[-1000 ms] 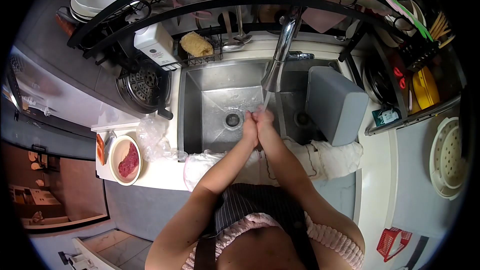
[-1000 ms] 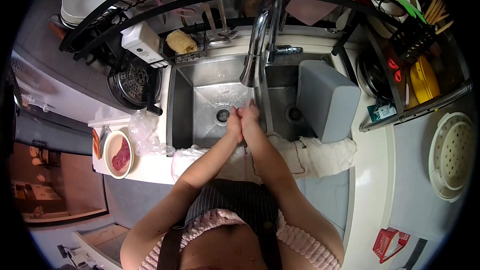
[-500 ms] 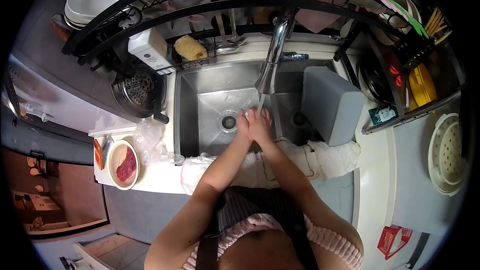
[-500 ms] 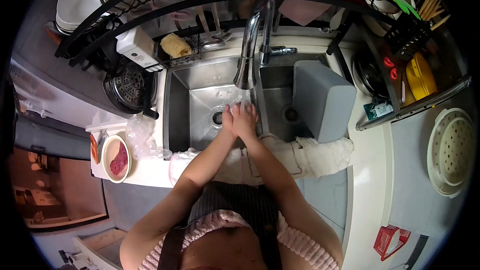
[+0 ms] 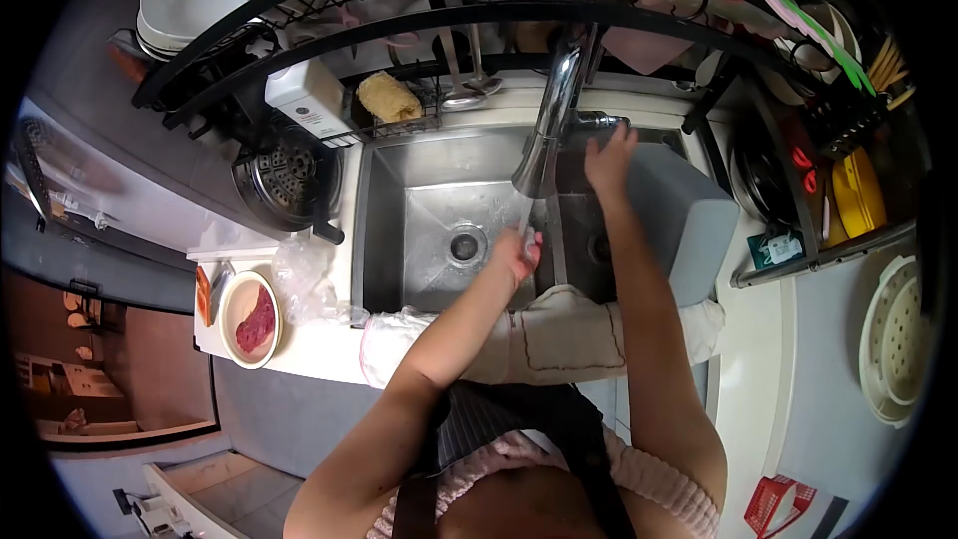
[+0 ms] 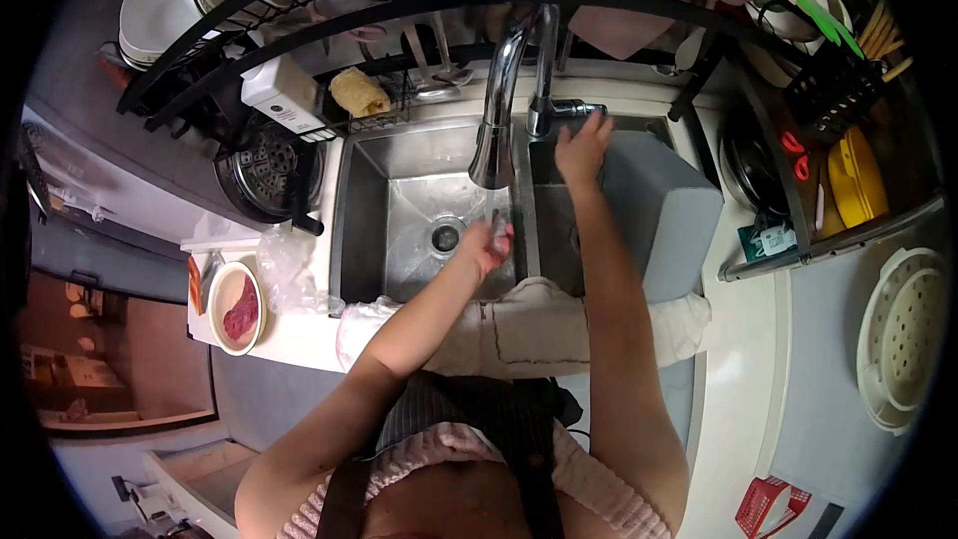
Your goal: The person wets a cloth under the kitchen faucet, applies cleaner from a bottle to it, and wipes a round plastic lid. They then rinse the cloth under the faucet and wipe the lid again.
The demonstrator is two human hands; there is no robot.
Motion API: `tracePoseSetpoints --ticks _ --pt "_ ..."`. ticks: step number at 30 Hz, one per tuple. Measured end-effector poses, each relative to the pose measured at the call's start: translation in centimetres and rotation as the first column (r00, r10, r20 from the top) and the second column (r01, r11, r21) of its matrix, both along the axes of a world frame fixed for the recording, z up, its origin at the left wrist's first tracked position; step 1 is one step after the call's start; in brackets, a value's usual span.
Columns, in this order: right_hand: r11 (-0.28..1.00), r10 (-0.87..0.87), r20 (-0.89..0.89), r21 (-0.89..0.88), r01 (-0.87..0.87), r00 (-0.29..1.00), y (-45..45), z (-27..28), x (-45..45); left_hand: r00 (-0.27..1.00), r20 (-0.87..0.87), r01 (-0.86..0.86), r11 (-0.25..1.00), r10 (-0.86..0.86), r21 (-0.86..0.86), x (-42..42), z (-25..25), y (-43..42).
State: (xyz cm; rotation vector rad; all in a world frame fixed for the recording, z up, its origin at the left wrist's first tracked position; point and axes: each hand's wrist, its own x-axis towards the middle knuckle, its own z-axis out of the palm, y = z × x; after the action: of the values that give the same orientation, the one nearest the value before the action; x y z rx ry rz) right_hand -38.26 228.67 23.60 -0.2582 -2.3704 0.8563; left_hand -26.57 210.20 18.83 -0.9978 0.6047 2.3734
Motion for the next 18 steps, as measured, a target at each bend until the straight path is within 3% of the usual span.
tracePoseSetpoints --ticks 2,3,5,6,9,11,13,15,17,18 --pt "0.983 -0.165 -0.064 -0.088 0.159 0.984 1.5 0.2 -2.5 0.999 -0.024 -0.034 0.992 0.032 -0.119 0.1 1.1 0.4" --pt "0.984 -0.160 -0.064 -0.091 0.154 0.985 2.4 0.1 -3.8 0.999 -0.025 -0.040 0.992 0.037 -0.121 0.1 1.2 0.3" --pt "0.821 -0.003 0.111 -0.567 0.066 0.994 3.4 -0.2 -5.8 0.997 -0.052 0.056 0.993 -0.062 -0.106 0.3 1.5 -0.4" --pt "0.761 -0.027 0.143 -0.639 0.113 0.989 2.9 1.1 -5.2 0.997 -0.054 0.051 0.993 -0.057 -0.109 0.3 1.4 -0.6" --pt "0.868 0.140 0.141 -0.493 -0.053 0.980 2.5 2.4 -3.7 0.980 -0.116 0.134 0.964 -0.163 -0.229 0.1 0.3 -1.4" --pt "0.914 0.102 0.124 -0.404 -0.044 0.987 1.7 1.6 -2.9 0.971 -0.095 0.190 0.950 -0.220 -0.249 0.1 -0.8 -1.8" --pt "0.967 0.070 -0.041 -0.241 -0.078 0.997 0.7 1.1 0.1 0.980 -0.015 0.183 0.926 -0.199 -0.331 0.7 0.9 -1.6" --pt "0.885 0.183 0.008 -0.438 -0.161 0.983 -1.0 -0.7 3.2 0.981 -0.071 0.122 0.849 -0.183 -0.515 1.1 -0.5 -2.3" --pt "0.867 0.328 -0.006 -0.395 -0.304 0.945 -2.3 -2.4 6.6 0.980 -0.074 0.115 0.824 -0.187 -0.555 1.5 -0.6 -3.0" --pt "0.810 0.373 0.000 -0.487 -0.326 0.928 -3.2 -3.3 8.4 0.974 -0.094 0.094 0.750 -0.204 -0.654 1.8 -1.2 -3.5"
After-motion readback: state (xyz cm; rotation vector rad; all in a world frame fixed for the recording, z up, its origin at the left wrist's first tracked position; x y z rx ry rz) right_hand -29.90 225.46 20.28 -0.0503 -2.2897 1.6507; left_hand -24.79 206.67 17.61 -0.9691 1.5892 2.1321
